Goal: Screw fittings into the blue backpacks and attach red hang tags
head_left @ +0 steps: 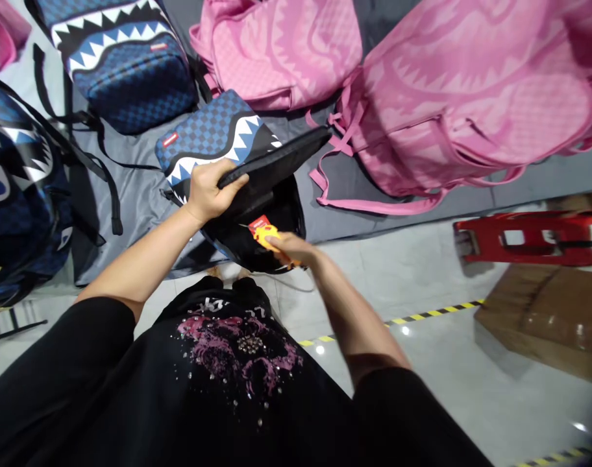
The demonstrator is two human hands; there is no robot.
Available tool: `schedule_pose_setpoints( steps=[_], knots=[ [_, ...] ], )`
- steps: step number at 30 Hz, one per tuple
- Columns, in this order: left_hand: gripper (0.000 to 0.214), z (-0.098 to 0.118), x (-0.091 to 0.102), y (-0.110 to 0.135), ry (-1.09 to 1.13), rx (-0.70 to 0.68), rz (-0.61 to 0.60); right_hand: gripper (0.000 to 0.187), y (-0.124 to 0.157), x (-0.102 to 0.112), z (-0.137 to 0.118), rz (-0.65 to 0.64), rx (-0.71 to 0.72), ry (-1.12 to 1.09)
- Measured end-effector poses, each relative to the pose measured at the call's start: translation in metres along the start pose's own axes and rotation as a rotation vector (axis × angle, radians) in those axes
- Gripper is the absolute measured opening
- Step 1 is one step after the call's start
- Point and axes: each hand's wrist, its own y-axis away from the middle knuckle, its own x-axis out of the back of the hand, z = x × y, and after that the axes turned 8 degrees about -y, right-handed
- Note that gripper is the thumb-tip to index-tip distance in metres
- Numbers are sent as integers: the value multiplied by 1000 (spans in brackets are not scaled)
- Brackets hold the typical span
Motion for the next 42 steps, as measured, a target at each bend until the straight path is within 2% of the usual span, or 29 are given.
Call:
schedule_pose_setpoints(
  steps=[2, 3, 5, 7, 10, 15, 17, 20, 23, 25, 29, 32, 34, 36, 38, 39, 40, 42],
  knots=[
    [58, 0, 5, 1, 14, -50, -100, 24, 7, 25, -30, 63, -27, 249],
    [57, -1, 7, 1, 9, -55, -123, 26, 11, 36, -44, 104, -56, 481],
    [56, -5, 12, 3, -16, -33, -114, 30, 21, 52, -64, 100, -131, 871],
    [55, -10, 16, 5, -38, 9, -65, 36, 34, 58, -73, 30, -191, 1049],
    [52, -15, 19, 10, -54, 85, -13, 40, 52, 59, -72, -32, -186, 953],
    [46, -7, 19, 19, -66, 121, 76, 46, 54, 54, -52, 98, 84, 400],
    [43, 3, 19, 27, -72, 98, 82, 50, 49, 54, -36, 100, 127, 244],
    [40, 18, 19, 44, -40, 96, 39, 58, 46, 62, -7, 43, 80, 230],
    [38, 21, 21, 51, 44, 204, -13, 63, 49, 74, 12, -14, 29, 245],
    [41, 12, 25, 43, 92, 307, -31, 63, 48, 79, 15, -75, 9, 229],
    [50, -15, 29, 10, 231, 457, -57, 58, 37, 78, 3, -198, -4, 202],
    [51, -12, 34, 2, 284, 526, -68, 55, 39, 92, -1, -238, -25, 221],
    [49, 7, 45, 16, 256, 501, -164, 54, 47, 113, 2, -197, -24, 194],
    [44, 32, 58, 47, 305, 429, -406, 58, 53, 140, 10, -88, 1, 107],
    [62, 53, 64, 87, 466, 423, -646, 69, 45, 163, 19, 55, 34, 23],
    [70, 59, 62, 106, 523, 513, -636, 72, 34, 170, 22, 117, 44, 8],
    [75, 61, 56, 122, 525, 680, -503, 72, 20, 172, 24, 164, 63, 3],
    [80, 53, 32, 143, 436, 1035, -187, 63, -17, 161, 23, 200, 117, 27]
  ],
)
